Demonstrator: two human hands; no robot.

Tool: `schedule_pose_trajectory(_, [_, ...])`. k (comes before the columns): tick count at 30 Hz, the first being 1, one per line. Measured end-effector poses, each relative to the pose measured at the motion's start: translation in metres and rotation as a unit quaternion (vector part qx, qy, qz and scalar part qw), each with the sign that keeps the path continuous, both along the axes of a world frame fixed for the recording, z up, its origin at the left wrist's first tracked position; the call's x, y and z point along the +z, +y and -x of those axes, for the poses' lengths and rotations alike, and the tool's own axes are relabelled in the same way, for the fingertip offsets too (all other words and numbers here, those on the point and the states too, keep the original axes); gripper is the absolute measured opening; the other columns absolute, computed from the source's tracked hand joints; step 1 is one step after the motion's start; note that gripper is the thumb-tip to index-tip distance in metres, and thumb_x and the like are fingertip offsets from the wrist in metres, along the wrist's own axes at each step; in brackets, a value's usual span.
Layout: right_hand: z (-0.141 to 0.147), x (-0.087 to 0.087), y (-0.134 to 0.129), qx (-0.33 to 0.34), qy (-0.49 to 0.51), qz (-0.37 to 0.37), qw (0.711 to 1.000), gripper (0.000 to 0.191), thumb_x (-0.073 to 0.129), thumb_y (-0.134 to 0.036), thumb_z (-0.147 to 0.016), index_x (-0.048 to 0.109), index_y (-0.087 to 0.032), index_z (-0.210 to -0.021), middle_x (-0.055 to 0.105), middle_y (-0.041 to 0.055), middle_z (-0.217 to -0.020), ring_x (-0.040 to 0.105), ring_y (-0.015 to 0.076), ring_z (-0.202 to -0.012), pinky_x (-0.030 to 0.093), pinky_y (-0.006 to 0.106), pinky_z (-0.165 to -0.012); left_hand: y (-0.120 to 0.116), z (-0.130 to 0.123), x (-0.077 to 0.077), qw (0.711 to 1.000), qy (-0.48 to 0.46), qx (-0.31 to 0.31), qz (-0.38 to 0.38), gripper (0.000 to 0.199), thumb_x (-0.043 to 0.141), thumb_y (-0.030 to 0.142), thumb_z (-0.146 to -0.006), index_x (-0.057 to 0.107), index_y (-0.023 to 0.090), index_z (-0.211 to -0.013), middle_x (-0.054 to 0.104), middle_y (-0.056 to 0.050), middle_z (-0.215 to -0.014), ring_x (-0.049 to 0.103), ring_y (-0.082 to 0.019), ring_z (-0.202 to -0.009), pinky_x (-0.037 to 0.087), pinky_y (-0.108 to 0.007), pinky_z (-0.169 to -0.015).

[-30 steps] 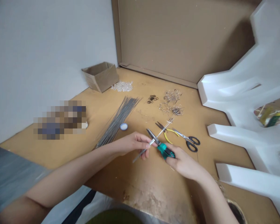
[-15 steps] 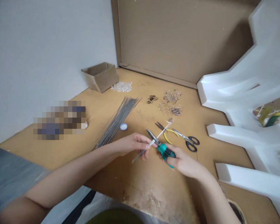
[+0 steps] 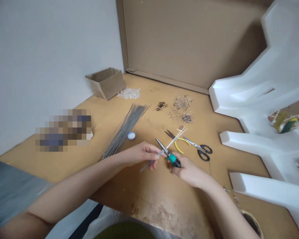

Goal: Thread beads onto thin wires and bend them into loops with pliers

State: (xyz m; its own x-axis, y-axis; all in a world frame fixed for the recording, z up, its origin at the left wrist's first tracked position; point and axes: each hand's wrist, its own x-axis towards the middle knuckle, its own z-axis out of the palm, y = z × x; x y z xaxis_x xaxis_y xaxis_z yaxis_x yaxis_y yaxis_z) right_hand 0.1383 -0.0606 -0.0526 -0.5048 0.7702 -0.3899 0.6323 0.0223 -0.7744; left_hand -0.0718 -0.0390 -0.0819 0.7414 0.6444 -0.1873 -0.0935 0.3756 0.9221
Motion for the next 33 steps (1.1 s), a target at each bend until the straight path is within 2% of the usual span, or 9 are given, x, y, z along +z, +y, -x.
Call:
schedule_pose_trajectory(6, [0.005, -0.003, 0.001, -0.030, -0.004, -0.026, 0.999, 0.021, 0.050, -0.016, -0.068, 0.054, -0.017, -0.089, 0.054, -0.0001, -0.077, 0.049, 0.0153, -0.071, 0.039, 0.027, -0.066, 0.001, 0.001, 0.000, 1.000, 0.012, -0.002, -0.020, 0.033, 0.058, 0.033, -0.074, 0.063, 0.009, -0.096, 0.059, -0.001, -0.056, 0.054, -0.008, -0.046, 0.042, -0.020, -0.048])
schedule_pose_trajectory(9, [0.007, -0.002, -0.002, -0.036, 0.057, 0.016, 0.998, 0.016, 0.050, -0.016, -0.068, 0.053, -0.017, -0.084, 0.054, -0.0001, -0.077, 0.050, 0.0147, -0.071, 0.039, 0.026, -0.067, 0.000, 0.001, 0.002, 1.000, 0.002, -0.001, -0.022, 0.033, 0.059, 0.035, -0.074, 0.064, 0.009, -0.094, 0.059, -0.002, -0.057, 0.054, -0.008, -0.048, 0.042, -0.020, -0.049])
schedule_pose_trajectory(13, [0.008, 0.005, -0.003, -0.013, 0.112, 0.074, 0.991, 0.016, 0.050, -0.014, -0.065, 0.052, -0.016, -0.081, 0.054, 0.0011, -0.080, 0.050, 0.0146, -0.075, 0.039, 0.026, -0.070, -0.002, 0.000, 0.006, 1.000, -0.005, -0.005, -0.009, 0.036, 0.060, 0.036, -0.072, 0.063, 0.008, -0.094, 0.058, -0.002, -0.056, 0.054, -0.008, -0.047, 0.044, -0.022, -0.051])
schedule_pose_trajectory(18, [0.007, 0.012, -0.002, 0.003, 0.099, 0.085, 0.992, 0.016, 0.049, -0.014, -0.064, 0.052, -0.016, -0.079, 0.055, 0.0021, -0.080, 0.049, 0.0150, -0.075, 0.039, 0.026, -0.068, -0.003, 0.001, 0.010, 1.000, -0.002, -0.013, -0.002, 0.035, 0.059, 0.034, -0.072, 0.063, 0.008, -0.096, 0.058, -0.002, -0.056, 0.054, -0.008, -0.047, 0.044, -0.022, -0.050])
schedule_pose_trajectory(23, [0.009, 0.010, -0.005, -0.016, 0.076, 0.073, 0.994, 0.015, 0.049, -0.016, -0.066, 0.052, -0.015, -0.080, 0.053, 0.0014, -0.073, 0.048, 0.0141, -0.068, 0.039, 0.026, -0.062, -0.003, 0.002, 0.011, 1.000, 0.002, -0.015, -0.004, 0.034, 0.058, 0.032, -0.074, 0.063, 0.009, -0.098, 0.058, -0.001, -0.056, 0.054, -0.008, -0.048, 0.044, -0.022, -0.051])
schedule_pose_trajectory(28, [0.009, 0.002, -0.009, -0.050, 0.019, 0.004, 0.999, 0.008, 0.048, -0.022, -0.072, 0.052, -0.017, -0.077, 0.052, -0.0013, -0.066, 0.047, 0.0124, -0.059, 0.036, 0.024, -0.056, -0.002, 0.003, 0.012, 1.000, 0.012, -0.012, -0.008, 0.034, 0.057, 0.030, -0.075, 0.062, 0.008, -0.100, 0.057, -0.001, -0.055, 0.052, -0.008, -0.047, 0.043, -0.022, -0.051])
schedule_pose_trajectory(33, [0.012, 0.001, -0.012, -0.059, -0.079, -0.094, 0.991, 0.024, 0.045, -0.038, -0.079, 0.055, -0.017, -0.074, 0.052, -0.0017, -0.059, 0.043, 0.0123, -0.052, 0.033, 0.024, -0.051, -0.002, 0.002, 0.010, 1.000, 0.021, -0.014, -0.018, 0.034, 0.055, 0.030, -0.075, 0.061, 0.008, -0.100, 0.057, -0.001, -0.055, 0.052, -0.008, -0.047, 0.042, -0.021, -0.050])
